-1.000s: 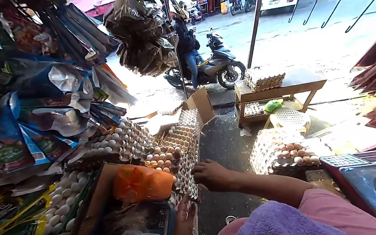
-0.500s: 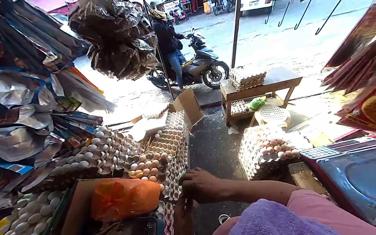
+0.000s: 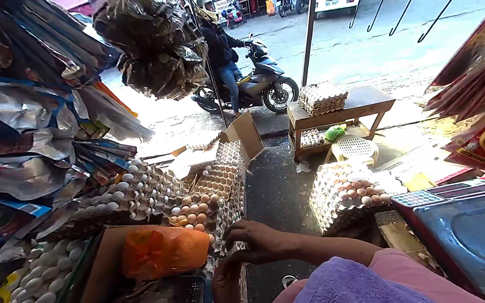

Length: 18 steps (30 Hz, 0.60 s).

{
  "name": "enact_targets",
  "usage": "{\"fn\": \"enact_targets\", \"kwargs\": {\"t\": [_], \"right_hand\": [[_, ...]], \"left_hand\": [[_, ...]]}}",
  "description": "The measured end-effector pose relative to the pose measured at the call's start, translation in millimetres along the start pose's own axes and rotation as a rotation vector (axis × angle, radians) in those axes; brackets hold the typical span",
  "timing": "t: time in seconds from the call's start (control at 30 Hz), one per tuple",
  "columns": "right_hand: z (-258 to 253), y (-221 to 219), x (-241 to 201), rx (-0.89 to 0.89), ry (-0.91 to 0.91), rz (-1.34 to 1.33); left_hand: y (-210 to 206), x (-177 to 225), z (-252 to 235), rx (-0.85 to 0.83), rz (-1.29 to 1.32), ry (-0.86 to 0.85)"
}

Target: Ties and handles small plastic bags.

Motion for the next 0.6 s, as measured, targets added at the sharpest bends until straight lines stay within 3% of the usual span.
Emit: {"fn": "enact_targets", "kwargs": {"t": [0.2, 0.33, 0.6], "right_hand": [[-5.4, -1.5, -12.1, 0.002, 0.036, 0.07], [-5.4, 4.3, -4.0, 0.093, 0.019, 0.179], [8.4, 35.7, 10.0, 0.178, -0.059, 0.282]], "left_hand": [[0.5, -0.6, 3.7, -0.054, -0.126, 0.0], [-0.9, -18.7, 6.1, -0.295, -0.175, -0.016], [-6.5, -31.9, 5.6, -0.455, -0.099, 0.23]]}}
Point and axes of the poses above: each hand's wrist, its own z-axis away from the middle knuckle, its own y-axis out of the back of the hand, x = y × z, the point moved 3 cm from there along -z, towards the middle knuckle, and after that the axes turned 11 degrees about y, right-handed, at the moved point
